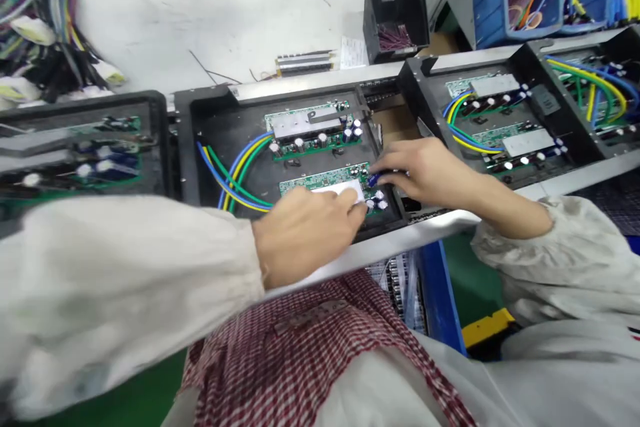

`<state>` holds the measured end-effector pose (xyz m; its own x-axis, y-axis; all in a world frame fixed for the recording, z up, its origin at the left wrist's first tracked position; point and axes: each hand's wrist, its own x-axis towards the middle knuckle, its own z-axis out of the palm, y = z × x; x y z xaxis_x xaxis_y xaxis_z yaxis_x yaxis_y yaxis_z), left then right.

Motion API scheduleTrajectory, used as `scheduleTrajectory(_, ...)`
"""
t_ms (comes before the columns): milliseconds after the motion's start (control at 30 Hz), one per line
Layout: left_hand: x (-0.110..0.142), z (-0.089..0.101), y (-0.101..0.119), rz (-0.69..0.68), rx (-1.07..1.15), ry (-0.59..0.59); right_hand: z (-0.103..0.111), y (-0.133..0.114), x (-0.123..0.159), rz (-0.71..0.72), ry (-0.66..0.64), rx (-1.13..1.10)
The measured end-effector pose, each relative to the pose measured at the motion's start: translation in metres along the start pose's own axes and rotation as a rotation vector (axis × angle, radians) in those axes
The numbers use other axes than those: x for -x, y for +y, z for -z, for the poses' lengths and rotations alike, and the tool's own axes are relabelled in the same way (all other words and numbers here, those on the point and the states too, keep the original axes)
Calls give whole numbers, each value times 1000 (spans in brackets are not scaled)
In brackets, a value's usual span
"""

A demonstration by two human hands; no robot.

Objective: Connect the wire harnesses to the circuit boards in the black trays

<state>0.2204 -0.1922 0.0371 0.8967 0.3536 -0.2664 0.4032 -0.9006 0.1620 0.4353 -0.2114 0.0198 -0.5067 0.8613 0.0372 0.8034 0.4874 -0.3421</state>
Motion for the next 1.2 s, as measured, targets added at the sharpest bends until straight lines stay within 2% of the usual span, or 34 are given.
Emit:
scheduleTrajectory(133,3,-20,28,22,-174,-20,-14,6,1,-32,-107,5)
scheduleTrajectory(267,-1,-29,30,30,-168,-27,-18,2,-2,-82,-154,26)
scheduleTrajectory(500,3,-31,33,34,-179,-10,-17,-4,-8,-33,-277,193)
scheduleTrajectory(700,39,-28,42,-98,-196,-33,-16,-12,-11,20,-298,343)
scheduleTrajectory(867,65,-37,42,-111,-264,128,-18,-11,-13,26,-280,407)
scheduleTrajectory(933,74,-41,39,-108,-275,157,-18,-10,-13,31,-274,422)
scheduleTrajectory(1067,96,-42,33,-70,-278,153,-16,-11,-16,-9,-267,386)
scheduleTrajectory(1200,119,-38,26,87,-266,70,-16,-9,-24,2,-267,310)
